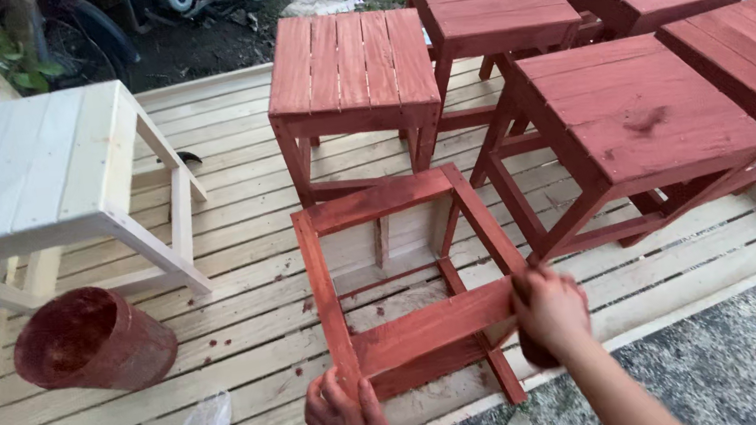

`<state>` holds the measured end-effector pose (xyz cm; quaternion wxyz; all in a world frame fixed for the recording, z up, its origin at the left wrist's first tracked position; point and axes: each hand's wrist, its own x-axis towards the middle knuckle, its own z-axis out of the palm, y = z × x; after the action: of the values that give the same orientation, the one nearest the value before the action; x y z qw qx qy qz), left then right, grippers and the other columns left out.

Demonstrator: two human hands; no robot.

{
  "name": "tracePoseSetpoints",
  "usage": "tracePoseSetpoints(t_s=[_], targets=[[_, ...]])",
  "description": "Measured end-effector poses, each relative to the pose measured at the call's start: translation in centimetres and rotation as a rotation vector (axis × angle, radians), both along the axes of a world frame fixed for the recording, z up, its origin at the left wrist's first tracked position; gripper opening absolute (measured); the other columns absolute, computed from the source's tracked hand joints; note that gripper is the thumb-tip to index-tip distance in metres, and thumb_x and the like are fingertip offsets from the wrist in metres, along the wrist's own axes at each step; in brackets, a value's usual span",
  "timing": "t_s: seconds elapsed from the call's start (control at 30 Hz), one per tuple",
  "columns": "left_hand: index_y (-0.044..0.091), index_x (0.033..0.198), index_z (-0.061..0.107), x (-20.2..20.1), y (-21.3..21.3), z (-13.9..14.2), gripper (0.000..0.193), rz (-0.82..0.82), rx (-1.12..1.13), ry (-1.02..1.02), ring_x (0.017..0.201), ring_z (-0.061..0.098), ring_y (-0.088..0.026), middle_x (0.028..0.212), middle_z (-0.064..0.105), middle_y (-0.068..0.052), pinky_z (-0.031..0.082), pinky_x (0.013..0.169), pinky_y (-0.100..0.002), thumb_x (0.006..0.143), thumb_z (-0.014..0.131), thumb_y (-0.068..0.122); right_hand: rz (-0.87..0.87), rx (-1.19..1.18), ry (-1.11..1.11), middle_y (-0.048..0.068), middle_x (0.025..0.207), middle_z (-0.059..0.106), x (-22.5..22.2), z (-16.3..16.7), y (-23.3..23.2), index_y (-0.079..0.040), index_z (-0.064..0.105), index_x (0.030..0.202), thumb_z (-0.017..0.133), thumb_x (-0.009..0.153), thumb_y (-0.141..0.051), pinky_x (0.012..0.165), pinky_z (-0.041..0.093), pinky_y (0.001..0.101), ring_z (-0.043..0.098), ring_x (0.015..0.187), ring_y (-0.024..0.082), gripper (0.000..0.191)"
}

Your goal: The person applies reddish-brown stain to a wooden stool using a cloth. They wipe the legs and frame, then flip the stool upright and continue wiping the top surface. The person places the finished stool with others nearby.

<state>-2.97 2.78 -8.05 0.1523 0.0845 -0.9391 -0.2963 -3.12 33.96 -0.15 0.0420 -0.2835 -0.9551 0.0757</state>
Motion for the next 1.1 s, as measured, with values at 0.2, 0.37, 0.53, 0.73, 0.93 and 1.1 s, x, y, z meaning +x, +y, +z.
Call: tracePoseSetpoints(t_s=[0.2,0.37,0.53,0.73,0.93,1.1], targets=[[0.015,0.137,0.048,0.3,-0.5,1.1,0.055,-0.058,0.026,-0.130,0.133,0.039,-0.037,0.140,0.043,-0.014,0.029,0.107,-0.056,0.092,0.054,0.046,0.068,-0.008,0.064,0.010,0.140,0.053,-0.9,-0.1,0.3,-0.023,0.073,0.116,0.068,0.086,-0.034,0.103,0.046,0.0529,0.052,0.125,0.040,0.032],[0.015,0.137,0.047,0.1,-0.2,1.7,0.054,-0.071,0.040,-0.174,0.133,0.038,-0.037,0.140,0.041,-0.014,0.027,0.107,-0.057,0.093,0.052,0.047,0.113,0.103,-0.155,0.008,0.139,0.051,0.9,-0.5,-0.4,-0.015,0.066,0.120,0.074,0.078,-0.035,0.103,0.046,0.0513,0.052,0.124,0.036,0.047],[0.015,0.138,0.047,0.3,-0.3,1.4,0.056,-0.074,0.105,-0.143,0.134,0.037,-0.037,0.142,0.041,-0.014,0.027,0.108,-0.056,0.093,0.052,0.047,0.006,0.103,0.026,0.010,0.132,0.059,-2.9,-0.7,-0.6,-0.013,0.070,0.107,0.068,0.091,-0.036,0.093,0.049,0.0549,0.057,0.118,0.038,0.029],[0.012,0.139,0.048,-0.1,-0.6,0.2,0.057,-0.049,0.153,-0.011,0.136,0.039,-0.038,0.145,0.044,-0.015,0.029,0.109,-0.056,0.093,0.051,0.046,0.337,-0.127,-0.065,0.017,0.101,0.067,-3.3,-0.4,-13.6,-0.010,0.069,0.100,0.065,0.082,-0.013,0.083,0.054,0.0511,0.066,0.098,0.035,0.019],[0.012,0.142,0.047,0.2,-0.8,-0.1,0.055,0.001,0.211,-0.028,0.137,0.039,-0.038,0.146,0.044,-0.016,0.028,0.113,-0.054,0.099,0.046,0.046,0.671,-0.138,0.115,0.018,0.134,0.057,-4.7,-2.9,-21.5,-0.011,0.062,0.123,0.067,0.073,-0.016,0.106,0.040,0.0589,0.050,0.131,0.042,0.051],[0.013,0.142,0.047,0.1,-0.5,-0.2,0.054,0.014,0.156,-0.039,0.139,0.037,-0.038,0.146,0.042,-0.016,0.024,0.113,-0.055,0.098,0.046,0.046,0.368,0.086,-0.035,0.013,0.111,0.067,-2.9,-0.5,-5.6,-0.013,0.069,0.108,0.061,0.087,-0.012,0.086,0.056,0.0492,0.067,0.103,0.033,0.023]])
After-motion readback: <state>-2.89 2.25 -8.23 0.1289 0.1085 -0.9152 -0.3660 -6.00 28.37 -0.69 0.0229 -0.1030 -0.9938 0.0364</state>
